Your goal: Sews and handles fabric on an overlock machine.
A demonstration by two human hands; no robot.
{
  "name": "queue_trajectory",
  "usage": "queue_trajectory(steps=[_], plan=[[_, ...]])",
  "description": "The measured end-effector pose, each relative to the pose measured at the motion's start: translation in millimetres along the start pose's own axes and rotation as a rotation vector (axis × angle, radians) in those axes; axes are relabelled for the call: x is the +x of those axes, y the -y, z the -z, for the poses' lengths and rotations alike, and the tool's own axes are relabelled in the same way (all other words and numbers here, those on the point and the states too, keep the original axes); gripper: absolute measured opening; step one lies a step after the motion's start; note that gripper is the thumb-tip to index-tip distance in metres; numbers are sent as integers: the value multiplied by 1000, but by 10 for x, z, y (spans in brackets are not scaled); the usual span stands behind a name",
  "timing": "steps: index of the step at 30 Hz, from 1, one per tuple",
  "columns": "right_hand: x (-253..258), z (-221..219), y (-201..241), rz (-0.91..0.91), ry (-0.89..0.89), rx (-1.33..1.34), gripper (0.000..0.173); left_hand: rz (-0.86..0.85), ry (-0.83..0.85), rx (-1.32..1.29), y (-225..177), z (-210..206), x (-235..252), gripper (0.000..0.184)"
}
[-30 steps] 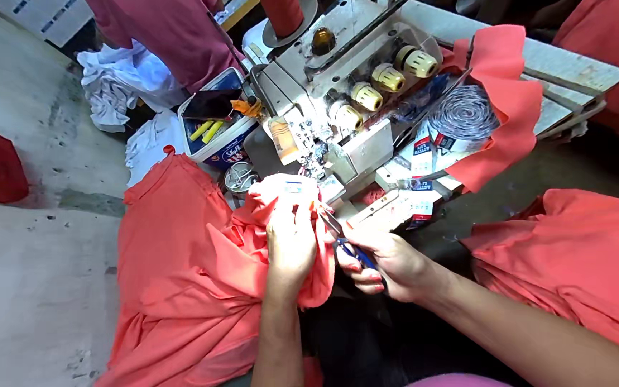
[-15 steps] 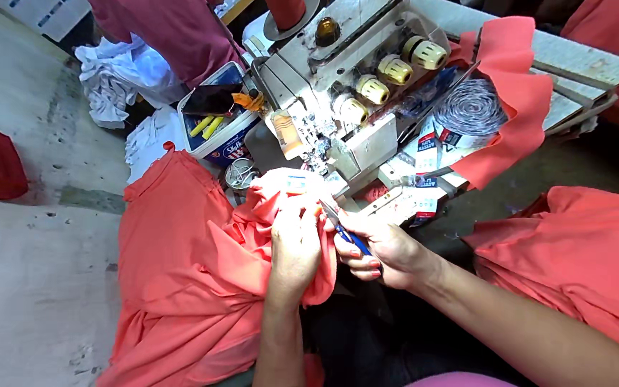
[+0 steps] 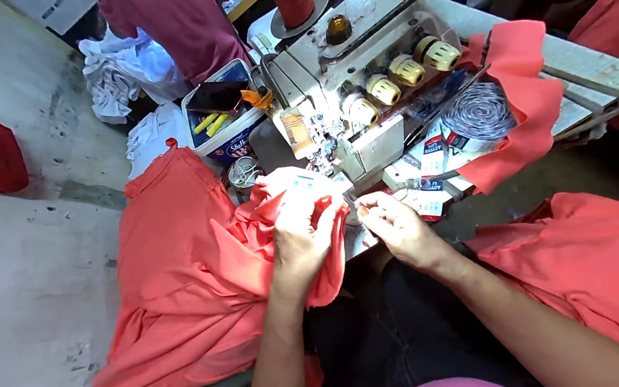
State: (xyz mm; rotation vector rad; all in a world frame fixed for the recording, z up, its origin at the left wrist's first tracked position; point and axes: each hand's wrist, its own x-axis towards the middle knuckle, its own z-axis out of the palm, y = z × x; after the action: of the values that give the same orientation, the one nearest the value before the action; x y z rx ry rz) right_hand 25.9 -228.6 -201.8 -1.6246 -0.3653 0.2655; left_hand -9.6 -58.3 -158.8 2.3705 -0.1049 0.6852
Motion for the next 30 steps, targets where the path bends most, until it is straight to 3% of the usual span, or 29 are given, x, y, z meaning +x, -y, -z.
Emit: queue_trajectory(steps=[5,17,22,25,28,30], plan=[[12,10,9,-8,37,-6,18,-132,-26,148,27,-108,-74,12],[25,-80,-59,70,-60,-18,19,-109,-7,92,51,-93,-87,11],[15,-93,-148,122,-252,56,24,-93,-3,-58,77,-39,-112,11],[142,122,-218,130,-409,0,35,-40,-176,-169,157,125,-117,9],[439,464,-293,108,-534,-35,48,30,-327,-91,382,402,-79,13],[649,593,-325,77,-626,-75,49,151,-310,-16,523,539,-43,23]])
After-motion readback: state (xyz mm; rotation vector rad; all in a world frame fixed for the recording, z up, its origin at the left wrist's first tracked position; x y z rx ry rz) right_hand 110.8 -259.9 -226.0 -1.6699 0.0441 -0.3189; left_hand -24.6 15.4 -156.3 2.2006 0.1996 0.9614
